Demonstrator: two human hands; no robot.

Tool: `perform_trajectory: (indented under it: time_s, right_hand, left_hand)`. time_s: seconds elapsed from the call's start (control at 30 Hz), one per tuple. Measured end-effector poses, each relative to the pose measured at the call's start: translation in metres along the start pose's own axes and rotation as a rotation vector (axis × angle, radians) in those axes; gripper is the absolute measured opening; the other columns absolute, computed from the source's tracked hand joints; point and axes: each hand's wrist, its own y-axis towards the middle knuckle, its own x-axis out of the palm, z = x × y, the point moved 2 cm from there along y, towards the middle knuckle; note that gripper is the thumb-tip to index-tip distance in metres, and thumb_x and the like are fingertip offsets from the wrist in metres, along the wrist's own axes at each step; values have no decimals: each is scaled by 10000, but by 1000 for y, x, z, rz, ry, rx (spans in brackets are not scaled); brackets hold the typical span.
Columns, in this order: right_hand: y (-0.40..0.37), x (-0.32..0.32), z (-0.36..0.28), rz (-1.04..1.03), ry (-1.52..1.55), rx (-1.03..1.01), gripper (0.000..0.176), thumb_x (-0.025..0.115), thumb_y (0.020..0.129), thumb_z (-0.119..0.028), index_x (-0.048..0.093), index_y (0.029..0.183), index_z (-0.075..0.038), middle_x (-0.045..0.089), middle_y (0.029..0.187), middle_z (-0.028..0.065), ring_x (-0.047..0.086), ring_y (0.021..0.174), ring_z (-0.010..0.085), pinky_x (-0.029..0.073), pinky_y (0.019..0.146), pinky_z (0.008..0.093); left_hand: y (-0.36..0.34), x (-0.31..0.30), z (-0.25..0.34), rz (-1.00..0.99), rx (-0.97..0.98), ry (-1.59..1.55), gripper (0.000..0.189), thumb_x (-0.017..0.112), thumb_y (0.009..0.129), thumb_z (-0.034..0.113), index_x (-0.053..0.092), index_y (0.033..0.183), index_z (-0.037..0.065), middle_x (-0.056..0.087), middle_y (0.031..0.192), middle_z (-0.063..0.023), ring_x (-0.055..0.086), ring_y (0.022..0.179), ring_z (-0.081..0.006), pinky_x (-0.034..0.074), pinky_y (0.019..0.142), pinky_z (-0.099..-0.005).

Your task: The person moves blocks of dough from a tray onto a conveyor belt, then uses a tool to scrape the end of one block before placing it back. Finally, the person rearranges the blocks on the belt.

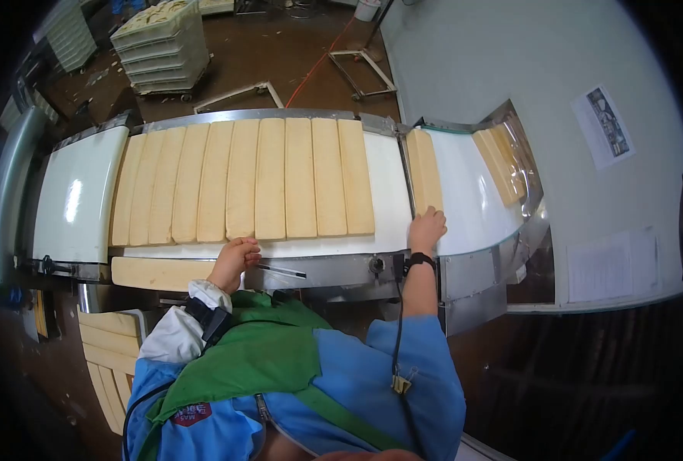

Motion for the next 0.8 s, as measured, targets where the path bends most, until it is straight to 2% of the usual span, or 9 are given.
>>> perform_trajectory:
  time_s: [0.17, 0.2, 0.3, 0.4, 0.5, 0.53, 0.63, 0.7, 0.8]
  right_hand:
    - [11, -6, -20, -192, 155, 16, 387, 735, 776, -297, 592, 1006, -19, 615, 1018, 199, 593, 995, 378, 456, 822, 500]
    - [7, -3, -23, 21, 137, 15, 465, 753, 735, -319, 596, 1030, 3, 623, 1037, 210, 593, 1011, 385, 466, 852, 522]
    - [17, 17, -26, 144, 194, 190, 467, 741, 725, -272, 595, 1047, 33, 627, 1044, 230, 585, 1060, 391, 463, 909, 538]
    - [39, 35, -23, -95, 262, 184, 548, 746, 751, -248, 572, 1156, 78, 641, 1065, 231, 637, 984, 393, 525, 881, 499]
    - [64, 34, -19, -554, 1100, 236, 546, 736, 778, -223, 564, 1198, 80, 665, 1030, 198, 668, 946, 344, 558, 840, 428]
    - [58, 4, -33, -656, 1363, 427, 476, 711, 832, -220, 582, 1194, 61, 686, 1009, 159, 692, 881, 280, 572, 785, 364]
    - [26, -43, -64, -915, 1793, 464, 437, 688, 855, -158, 579, 1196, 92, 680, 1046, 165, 690, 899, 279, 574, 771, 388]
    - [-12, -69, -102, -908, 1862, 166, 499, 679, 882, -147, 492, 1297, 58, 658, 1080, 145, 677, 933, 239, 571, 791, 355]
    - [-90, -121, -177, -943, 1936, 24, 670, 728, 850, -107, 367, 1396, 37, 584, 1235, 161, 629, 1059, 216, 556, 835, 340]
  left_hand:
    - [3, 4, -6, -34, 0, 24, 137, 592, 926, 83, 571, 1060, 65, 638, 916, -38, 641, 812, -148, 529, 773, -285]
    - [2, 5, -5, -36, 5, 27, 134, 592, 926, 85, 571, 1058, 68, 638, 916, -37, 640, 812, -146, 529, 771, -284]
    - [-1, 7, -8, -16, -4, 22, 129, 594, 926, 86, 572, 1053, 71, 636, 913, -34, 637, 808, -140, 526, 766, -281]
    - [-6, 12, -7, -26, -5, 21, 128, 595, 927, 83, 574, 1053, 70, 635, 915, -33, 632, 802, -133, 522, 763, -275]
    - [-7, 9, -7, -52, 0, 38, 141, 598, 933, 87, 577, 1071, 64, 637, 927, -32, 628, 809, -128, 518, 768, -268]
    - [-6, 8, -7, -60, 2, 43, 148, 599, 936, 90, 578, 1079, 61, 639, 932, -32, 627, 814, -126, 516, 771, -265]
    - [-15, 18, 15, -93, 28, 133, 179, 610, 946, 112, 581, 1111, 49, 643, 949, -28, 627, 835, -117, 512, 784, -257]
    - [-24, 32, 38, -153, 88, 199, 255, 630, 956, 156, 574, 1170, 30, 643, 974, -29, 630, 865, -117, 507, 817, -254]
    - [-41, 58, 68, -218, 225, 122, 326, 629, 959, 174, 565, 1241, 24, 643, 985, -45, 640, 902, -135, 508, 848, -264]
